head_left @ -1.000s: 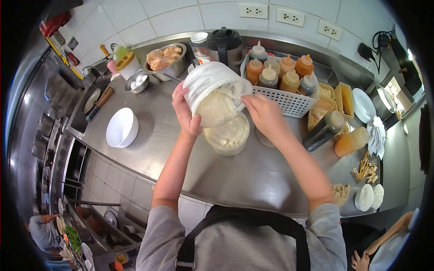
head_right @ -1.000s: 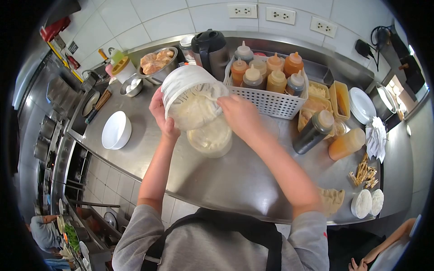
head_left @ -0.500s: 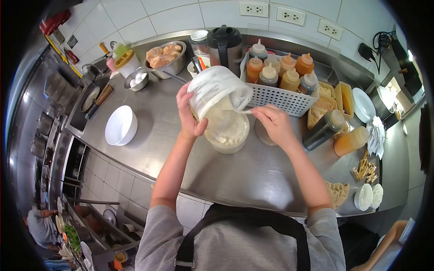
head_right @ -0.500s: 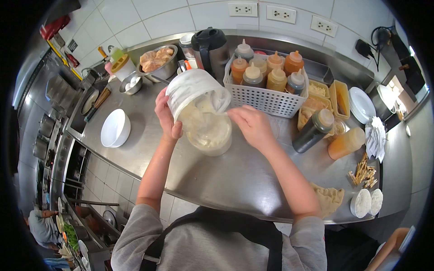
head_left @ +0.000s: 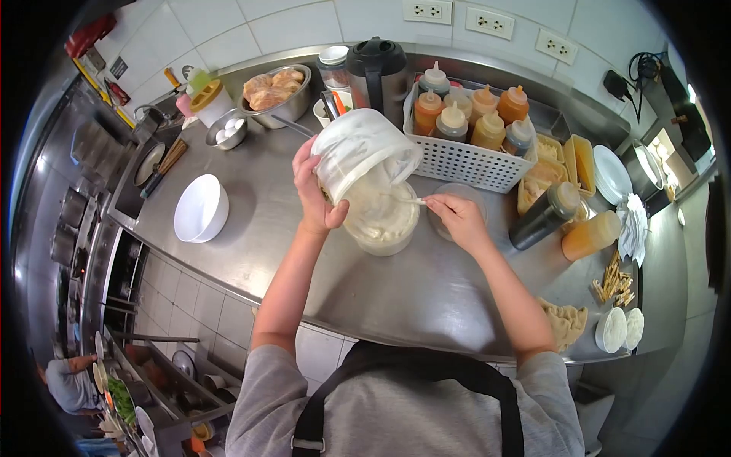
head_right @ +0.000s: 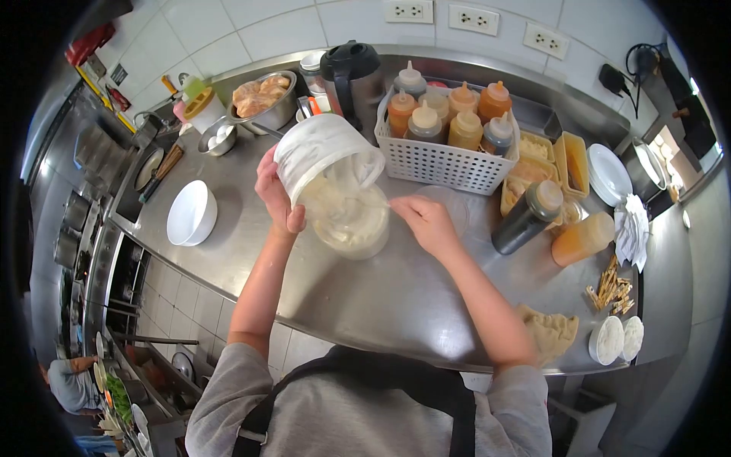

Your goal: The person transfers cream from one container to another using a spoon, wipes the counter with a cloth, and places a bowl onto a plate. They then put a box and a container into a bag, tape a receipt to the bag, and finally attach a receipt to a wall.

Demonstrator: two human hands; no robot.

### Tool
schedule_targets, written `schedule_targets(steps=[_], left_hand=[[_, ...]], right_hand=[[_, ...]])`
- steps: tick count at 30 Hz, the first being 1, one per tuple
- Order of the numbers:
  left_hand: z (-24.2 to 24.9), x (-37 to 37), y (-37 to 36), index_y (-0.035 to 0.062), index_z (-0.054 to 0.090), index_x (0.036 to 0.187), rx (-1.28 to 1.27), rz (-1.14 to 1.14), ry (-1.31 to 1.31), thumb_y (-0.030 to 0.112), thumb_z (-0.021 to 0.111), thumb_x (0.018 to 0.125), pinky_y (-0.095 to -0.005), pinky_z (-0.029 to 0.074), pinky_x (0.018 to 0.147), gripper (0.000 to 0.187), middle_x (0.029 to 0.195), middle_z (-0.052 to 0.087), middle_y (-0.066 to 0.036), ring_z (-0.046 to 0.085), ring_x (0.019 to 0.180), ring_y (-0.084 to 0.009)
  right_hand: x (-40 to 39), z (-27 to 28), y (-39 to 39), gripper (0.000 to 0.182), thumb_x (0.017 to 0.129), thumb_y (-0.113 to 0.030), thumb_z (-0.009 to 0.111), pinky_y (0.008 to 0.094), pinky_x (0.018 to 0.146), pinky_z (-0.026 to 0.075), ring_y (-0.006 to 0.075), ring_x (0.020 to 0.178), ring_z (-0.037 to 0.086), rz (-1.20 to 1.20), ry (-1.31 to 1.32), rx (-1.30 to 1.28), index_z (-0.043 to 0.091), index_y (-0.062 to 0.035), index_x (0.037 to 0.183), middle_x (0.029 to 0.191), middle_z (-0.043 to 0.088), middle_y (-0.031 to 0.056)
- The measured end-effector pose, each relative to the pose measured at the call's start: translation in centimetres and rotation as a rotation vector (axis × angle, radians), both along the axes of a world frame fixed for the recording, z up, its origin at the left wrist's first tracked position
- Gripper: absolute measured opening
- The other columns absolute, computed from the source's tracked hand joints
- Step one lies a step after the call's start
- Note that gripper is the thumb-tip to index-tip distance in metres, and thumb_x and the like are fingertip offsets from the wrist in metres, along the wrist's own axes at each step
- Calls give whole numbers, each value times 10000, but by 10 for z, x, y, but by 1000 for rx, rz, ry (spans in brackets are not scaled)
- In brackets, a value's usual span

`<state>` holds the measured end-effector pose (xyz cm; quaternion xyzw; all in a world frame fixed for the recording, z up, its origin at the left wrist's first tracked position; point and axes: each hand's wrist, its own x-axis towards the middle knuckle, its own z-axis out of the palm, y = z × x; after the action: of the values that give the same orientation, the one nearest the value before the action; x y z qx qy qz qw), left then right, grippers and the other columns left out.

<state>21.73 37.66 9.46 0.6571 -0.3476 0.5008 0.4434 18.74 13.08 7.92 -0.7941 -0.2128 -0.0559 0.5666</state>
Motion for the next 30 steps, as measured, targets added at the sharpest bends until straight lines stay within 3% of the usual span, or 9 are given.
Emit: schedule_targets(steps=[2, 5, 10, 17, 21, 24, 27, 29, 30], left_hand=[[-4, 2, 3, 69, 268, 1159, 19, 22, 3, 501, 519, 697, -466, 277, 904, 680, 1178, 312, -276, 322, 1094, -367], [-3, 5, 1, 70, 269, 1159, 28, 35, -6, 503, 519, 696, -467, 276, 904, 681, 1174, 316, -277, 321, 1093, -369], [0, 7, -1, 68, 262, 1160, 45, 19, -39, 502, 518, 699, -463, 278, 904, 683, 1178, 305, -274, 314, 1099, -367], [-7, 14, 1, 48, 240, 1168, -131, -62, 109, 504, 501, 713, -436, 276, 926, 695, 1205, 275, -238, 304, 1130, -322], [0, 8, -15, 26, 219, 1169, -295, -89, 47, 521, 504, 717, -439, 275, 930, 728, 1207, 281, -241, 331, 1116, -324], [1, 3, -19, 29, 219, 1158, -411, -139, 61, 501, 508, 695, -439, 291, 934, 722, 1226, 280, -210, 342, 1118, -302], [-1, 3, -24, 39, 218, 1160, -432, -143, 26, 492, 500, 701, -443, 291, 931, 704, 1235, 262, -214, 332, 1124, -310], [-1, 5, -24, 41, 216, 1162, -415, -160, 10, 489, 497, 705, -443, 289, 932, 699, 1239, 259, -215, 328, 1127, -311], [0, 6, -24, 44, 214, 1165, -393, -182, -2, 486, 493, 708, -444, 286, 933, 695, 1242, 256, -215, 323, 1131, -312]], right_hand=[[-3, 8, -3, 184, 811, -149, 521, 268, 674, 429, 185, 738, 570, 9, 110, 20, 608, -9, 894, 833, 604, 103], [2, 23, -4, 186, 816, -152, 519, 255, 689, 426, 171, 762, 568, -1, -83, -14, 608, -8, 894, 847, 604, 106], [6, 16, 14, 180, 810, -146, 524, 260, 691, 427, 178, 765, 570, -30, 51, 111, 604, -6, 889, 845, 607, 98], [15, 46, 32, 141, 781, -138, 542, 316, 578, 421, 275, 655, 540, -182, -332, 32, 604, -21, 827, 715, 562, 123], [30, 28, 45, 138, 773, -137, 547, 315, 581, 420, 275, 662, 547, -203, -396, 57, 608, -23, 820, 719, 573, 134], [22, 29, 46, 156, 770, -149, 553, 311, 593, 424, 272, 677, 557, -140, -235, 66, 611, -16, 829, 743, 587, 144], [18, 28, 42, 180, 775, -164, 555, 289, 622, 431, 235, 701, 577, -78, -21, 80, 613, -13, 854, 764, 605, 136], [18, 23, 33, 230, 811, -196, 547, 228, 638, 418, 85, 688, 542, -16, 31, 110, 601, 2, 914, 751, 622, 45], [17, 24, 29, 230, 811, -196, 547, 228, 638, 418, 85, 688, 542, -11, 28, 107, 601, 2, 914, 751, 622, 45]])
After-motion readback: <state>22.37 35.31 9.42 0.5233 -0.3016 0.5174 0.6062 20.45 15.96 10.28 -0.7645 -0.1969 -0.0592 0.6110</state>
